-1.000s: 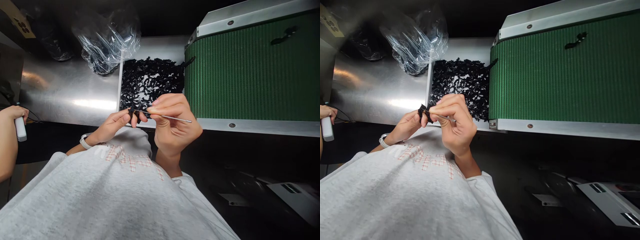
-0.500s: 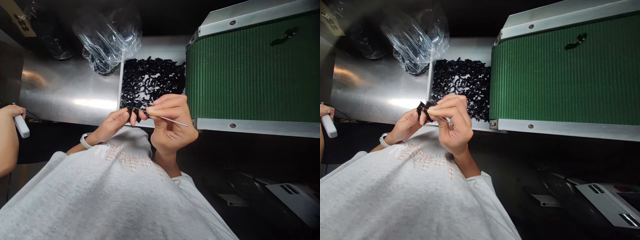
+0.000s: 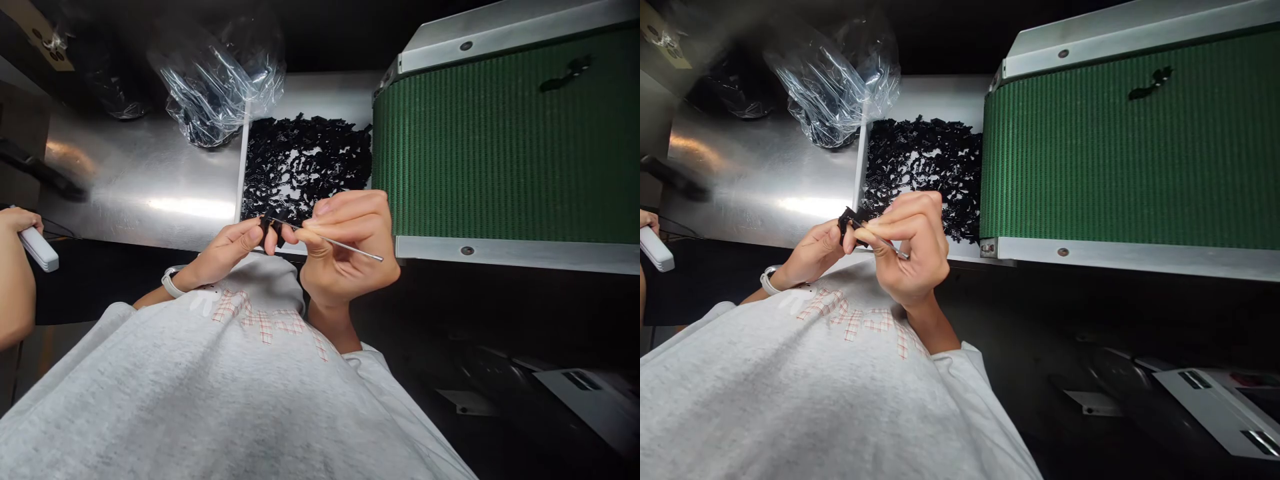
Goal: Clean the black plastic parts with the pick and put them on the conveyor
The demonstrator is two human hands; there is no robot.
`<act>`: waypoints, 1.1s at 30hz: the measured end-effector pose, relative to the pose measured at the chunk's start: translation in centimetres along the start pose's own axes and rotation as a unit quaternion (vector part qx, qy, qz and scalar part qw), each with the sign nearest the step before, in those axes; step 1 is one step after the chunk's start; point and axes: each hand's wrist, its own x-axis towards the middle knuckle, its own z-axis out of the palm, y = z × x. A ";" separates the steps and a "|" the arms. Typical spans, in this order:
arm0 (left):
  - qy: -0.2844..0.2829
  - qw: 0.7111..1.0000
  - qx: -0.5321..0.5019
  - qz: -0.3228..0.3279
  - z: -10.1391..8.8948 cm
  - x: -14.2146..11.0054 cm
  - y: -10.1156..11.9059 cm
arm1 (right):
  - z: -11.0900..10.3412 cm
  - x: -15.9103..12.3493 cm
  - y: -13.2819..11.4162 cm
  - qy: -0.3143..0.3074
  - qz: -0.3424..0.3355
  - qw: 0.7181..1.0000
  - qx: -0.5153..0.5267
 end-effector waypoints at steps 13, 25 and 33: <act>0.000 0.991 -0.120 -0.061 0.2 0.0 0.5 | -1.9 1.4 -1.6 0.019 0.039 0.999 0.028; -0.066 0.971 -0.206 -0.097 0.1 0.1 0.5 | -1.7 1.5 -1.7 0.004 0.011 1.000 0.017; -0.074 0.971 -0.200 -0.104 0.2 0.2 0.4 | -1.9 1.3 -1.8 -0.025 -0.001 1.000 0.008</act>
